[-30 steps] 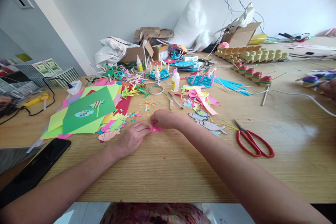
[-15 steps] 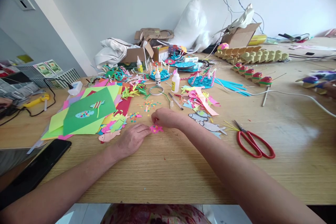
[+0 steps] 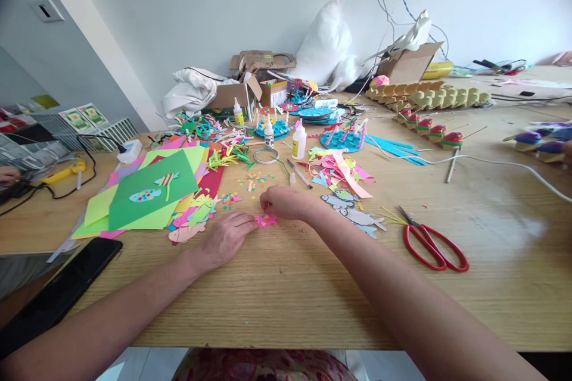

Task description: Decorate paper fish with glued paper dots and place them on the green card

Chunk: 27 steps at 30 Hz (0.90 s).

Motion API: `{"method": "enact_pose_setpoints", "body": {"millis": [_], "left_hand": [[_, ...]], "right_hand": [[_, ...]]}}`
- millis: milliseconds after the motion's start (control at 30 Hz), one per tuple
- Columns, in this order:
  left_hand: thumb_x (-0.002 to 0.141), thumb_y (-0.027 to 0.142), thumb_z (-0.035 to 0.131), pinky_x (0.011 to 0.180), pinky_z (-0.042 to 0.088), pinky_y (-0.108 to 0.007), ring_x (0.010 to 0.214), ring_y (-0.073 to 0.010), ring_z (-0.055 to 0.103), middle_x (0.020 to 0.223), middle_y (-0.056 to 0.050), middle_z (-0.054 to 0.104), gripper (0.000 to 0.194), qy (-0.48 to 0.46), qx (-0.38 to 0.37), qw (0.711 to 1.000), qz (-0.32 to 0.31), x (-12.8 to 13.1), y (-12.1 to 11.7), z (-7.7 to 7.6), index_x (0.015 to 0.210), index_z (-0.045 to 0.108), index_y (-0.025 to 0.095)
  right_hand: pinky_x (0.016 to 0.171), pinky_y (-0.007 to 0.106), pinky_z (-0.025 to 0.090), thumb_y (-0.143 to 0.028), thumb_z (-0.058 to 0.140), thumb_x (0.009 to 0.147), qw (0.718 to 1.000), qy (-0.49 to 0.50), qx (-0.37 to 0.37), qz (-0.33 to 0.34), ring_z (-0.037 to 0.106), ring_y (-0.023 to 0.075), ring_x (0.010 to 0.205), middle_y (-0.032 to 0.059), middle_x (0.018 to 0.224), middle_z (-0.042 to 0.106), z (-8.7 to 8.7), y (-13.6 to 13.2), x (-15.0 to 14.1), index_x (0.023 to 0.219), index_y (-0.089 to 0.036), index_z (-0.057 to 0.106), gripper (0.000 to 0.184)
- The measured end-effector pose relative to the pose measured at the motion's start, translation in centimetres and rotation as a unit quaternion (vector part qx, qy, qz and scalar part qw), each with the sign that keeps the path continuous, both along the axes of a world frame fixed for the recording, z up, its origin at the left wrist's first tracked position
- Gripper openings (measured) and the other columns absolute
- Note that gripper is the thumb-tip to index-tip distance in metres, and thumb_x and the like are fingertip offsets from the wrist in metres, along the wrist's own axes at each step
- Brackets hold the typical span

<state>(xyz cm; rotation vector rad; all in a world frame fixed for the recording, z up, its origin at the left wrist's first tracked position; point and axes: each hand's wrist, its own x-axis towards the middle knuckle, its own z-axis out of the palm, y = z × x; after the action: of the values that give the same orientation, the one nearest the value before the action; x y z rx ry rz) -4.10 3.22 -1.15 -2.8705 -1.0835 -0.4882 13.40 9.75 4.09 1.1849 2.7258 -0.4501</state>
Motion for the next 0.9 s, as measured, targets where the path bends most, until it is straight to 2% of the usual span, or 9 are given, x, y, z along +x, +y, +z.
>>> {"method": "enact_pose_setpoints", "body": {"millis": [633,900], "left_hand": [[0.08,0.006,0.037,0.082,0.043,-0.03,0.091,-0.0156,0.05,0.099,-0.004,0.056,0.031,-0.003,0.004,1.0,0.001,0.04,-0.06,-0.06,0.106,0.05,0.017],[0.079,0.005,0.038,0.083,0.043,-0.031,0.093,-0.0157,0.049,0.1,-0.005,0.056,0.031,0.0,0.006,1.0,-0.001,0.0,-0.1,0.03,0.106,0.05,0.016]], "right_hand": [[0.058,0.019,0.035,-0.015,0.043,0.068,1.0,-0.005,-0.007,0.019,0.055,0.0129,0.073,0.0033,0.084,0.064,-0.21,-0.05,-0.14,0.083,-0.019,0.064,0.026],[0.057,0.019,0.035,-0.015,0.045,0.068,1.0,-0.002,-0.013,0.006,0.055,0.0132,0.072,0.003,0.083,0.065,-0.18,0.08,0.34,0.084,-0.019,0.064,0.025]]}}
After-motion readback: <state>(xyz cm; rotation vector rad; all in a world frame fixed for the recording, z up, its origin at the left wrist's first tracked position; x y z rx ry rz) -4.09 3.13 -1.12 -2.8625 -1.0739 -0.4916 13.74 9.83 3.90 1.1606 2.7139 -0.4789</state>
